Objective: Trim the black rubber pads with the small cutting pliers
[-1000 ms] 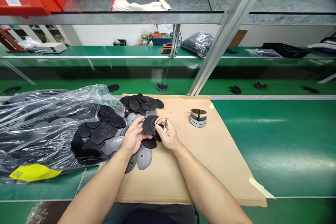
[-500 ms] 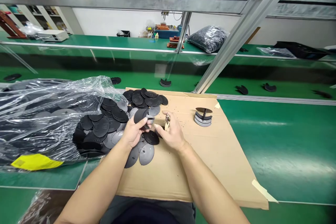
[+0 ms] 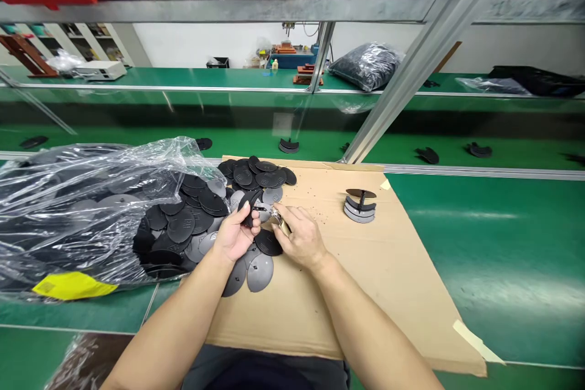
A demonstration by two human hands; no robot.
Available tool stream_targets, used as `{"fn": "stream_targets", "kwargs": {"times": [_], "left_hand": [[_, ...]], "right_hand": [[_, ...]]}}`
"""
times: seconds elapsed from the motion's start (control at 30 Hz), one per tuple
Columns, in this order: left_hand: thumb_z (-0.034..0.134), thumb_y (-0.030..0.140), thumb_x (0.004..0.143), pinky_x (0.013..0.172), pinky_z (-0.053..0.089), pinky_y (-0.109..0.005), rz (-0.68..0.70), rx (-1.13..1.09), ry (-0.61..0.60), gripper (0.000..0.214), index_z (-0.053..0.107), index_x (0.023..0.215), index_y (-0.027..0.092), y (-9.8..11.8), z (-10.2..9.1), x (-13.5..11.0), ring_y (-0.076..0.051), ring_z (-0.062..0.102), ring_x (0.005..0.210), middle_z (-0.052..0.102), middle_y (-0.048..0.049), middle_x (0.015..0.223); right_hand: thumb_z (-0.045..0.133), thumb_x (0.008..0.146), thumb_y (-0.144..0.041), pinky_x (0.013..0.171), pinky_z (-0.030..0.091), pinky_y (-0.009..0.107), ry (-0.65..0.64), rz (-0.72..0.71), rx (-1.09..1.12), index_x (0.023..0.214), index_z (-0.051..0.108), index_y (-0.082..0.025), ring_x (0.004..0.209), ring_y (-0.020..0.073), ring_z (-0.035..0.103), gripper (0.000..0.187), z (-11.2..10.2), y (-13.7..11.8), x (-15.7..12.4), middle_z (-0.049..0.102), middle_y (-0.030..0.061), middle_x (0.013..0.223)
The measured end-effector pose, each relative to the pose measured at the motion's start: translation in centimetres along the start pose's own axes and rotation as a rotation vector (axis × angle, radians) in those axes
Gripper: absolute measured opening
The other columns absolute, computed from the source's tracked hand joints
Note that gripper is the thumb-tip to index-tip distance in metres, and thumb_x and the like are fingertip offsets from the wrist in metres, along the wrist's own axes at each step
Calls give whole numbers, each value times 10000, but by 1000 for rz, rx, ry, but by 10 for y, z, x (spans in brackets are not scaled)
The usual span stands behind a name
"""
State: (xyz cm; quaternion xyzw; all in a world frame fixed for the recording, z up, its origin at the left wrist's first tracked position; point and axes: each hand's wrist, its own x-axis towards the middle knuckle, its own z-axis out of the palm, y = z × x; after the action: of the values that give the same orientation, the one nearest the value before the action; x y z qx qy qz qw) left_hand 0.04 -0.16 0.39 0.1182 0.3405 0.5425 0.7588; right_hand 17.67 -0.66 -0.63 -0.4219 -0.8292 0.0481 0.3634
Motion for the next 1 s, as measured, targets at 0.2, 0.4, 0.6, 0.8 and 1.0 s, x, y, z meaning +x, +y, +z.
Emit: {"fn": "stream_targets", "kwargs": {"times": [0.2,0.4,0.6,0.8,1.0], "left_hand": [[708,238,770,452,428,-157,-5,14,-12,184,577,859,143,-1,-2,1,-64,542,523,579,5,644],[685,221,790,453,430,-158,-13,-5,-14,145,583,852,139,-2,-3,2,-64,534,524,574,1,646],[672,207,798,471,447,-165,-7,-22,22,126,586,850,131,-5,0,1,-65,531,525,568,-1,649],[664,191,795,455,416,-165,11,-52,33,111,566,785,139,-2,1,4,-67,515,530,566,-12,657],[726,173,741,529,452,-198,157,-30,-64,188,579,859,182,1,-3,5,-95,581,644,632,-4,804]], "right_hand": [[486,893,-238,810,475,377,-18,-34,-33,1305,493,-173,842,232,560,418,2,2,0,636,86,947],[482,852,-149,779,467,356,-30,-34,-99,1285,517,-181,796,230,537,435,1,4,0,636,69,892],[479,821,-101,771,463,338,-53,-13,-138,1258,549,-186,789,222,544,451,1,5,0,639,58,865],[473,831,-117,768,493,320,-40,76,-7,1264,545,-190,810,212,573,445,4,5,-1,623,61,874],[491,859,-194,856,510,358,65,125,141,1320,489,-194,923,217,581,460,3,4,-1,575,90,1007]]}}
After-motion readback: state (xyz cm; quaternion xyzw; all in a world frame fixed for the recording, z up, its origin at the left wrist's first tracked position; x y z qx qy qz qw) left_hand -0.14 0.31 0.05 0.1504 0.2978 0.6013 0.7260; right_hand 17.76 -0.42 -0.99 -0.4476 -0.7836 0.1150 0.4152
